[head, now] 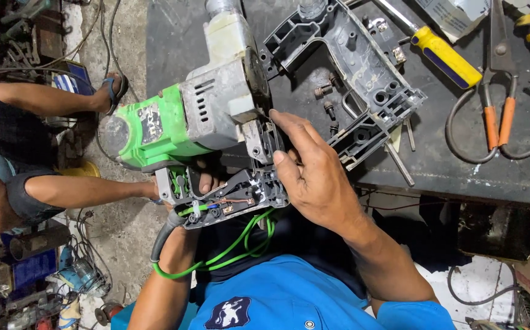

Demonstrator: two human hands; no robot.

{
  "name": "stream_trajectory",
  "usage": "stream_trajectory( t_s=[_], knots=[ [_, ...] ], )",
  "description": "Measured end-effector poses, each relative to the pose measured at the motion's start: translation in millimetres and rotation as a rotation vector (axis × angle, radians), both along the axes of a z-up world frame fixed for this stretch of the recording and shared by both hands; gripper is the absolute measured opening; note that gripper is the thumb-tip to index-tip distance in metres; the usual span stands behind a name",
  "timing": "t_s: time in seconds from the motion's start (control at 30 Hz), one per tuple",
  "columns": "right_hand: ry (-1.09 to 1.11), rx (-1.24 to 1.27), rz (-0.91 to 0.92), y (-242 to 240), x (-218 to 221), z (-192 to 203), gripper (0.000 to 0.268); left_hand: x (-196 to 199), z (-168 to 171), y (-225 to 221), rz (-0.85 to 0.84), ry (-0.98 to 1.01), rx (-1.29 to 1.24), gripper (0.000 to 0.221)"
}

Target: Disassembling a green power tool to inspect internal components and wiring on a repair bench.

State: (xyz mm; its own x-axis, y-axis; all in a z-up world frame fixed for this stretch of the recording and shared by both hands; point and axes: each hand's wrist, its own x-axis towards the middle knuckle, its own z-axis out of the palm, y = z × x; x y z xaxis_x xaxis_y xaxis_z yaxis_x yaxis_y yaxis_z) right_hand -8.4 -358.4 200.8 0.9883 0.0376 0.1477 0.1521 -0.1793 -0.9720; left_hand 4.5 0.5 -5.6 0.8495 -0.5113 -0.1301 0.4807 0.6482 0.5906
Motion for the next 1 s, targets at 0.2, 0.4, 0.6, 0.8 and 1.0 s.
stream_trajectory(
  t_s=[0.2, 0.4, 0.6, 0.8, 1.0],
  knots=[
    [-0.089, -0.021, -0.006, 0.3, -0.2, -3.2, 0.053, 1.2, -2.5, -0.7, -0.007, -0.002, -0.001, 0.092],
    [0.001, -0.01, -0.01, 0.5, 0.1, 1.7, 0.056, 3.9, -5.3, -0.9, -0.012, -0.013, -0.004, 0.093],
    [-0.08, -0.041, -0.013, 2.3, -1.1, -0.6, 0.055, 1.1, -7.6, 0.4, -0.006, -0.017, -0.01, 0.093],
    [0.004, -0.038, -0.036, 2.0, 0.3, 1.5, 0.057, 7.0, -11.2, -1.8, -0.014, -0.029, -0.019, 0.094],
    [-0.083, -0.05, -0.038, 4.5, 0.2, -2.2, 0.052, 3.6, -15.0, -1.8, -0.014, -0.033, -0.031, 0.095]
  ],
)
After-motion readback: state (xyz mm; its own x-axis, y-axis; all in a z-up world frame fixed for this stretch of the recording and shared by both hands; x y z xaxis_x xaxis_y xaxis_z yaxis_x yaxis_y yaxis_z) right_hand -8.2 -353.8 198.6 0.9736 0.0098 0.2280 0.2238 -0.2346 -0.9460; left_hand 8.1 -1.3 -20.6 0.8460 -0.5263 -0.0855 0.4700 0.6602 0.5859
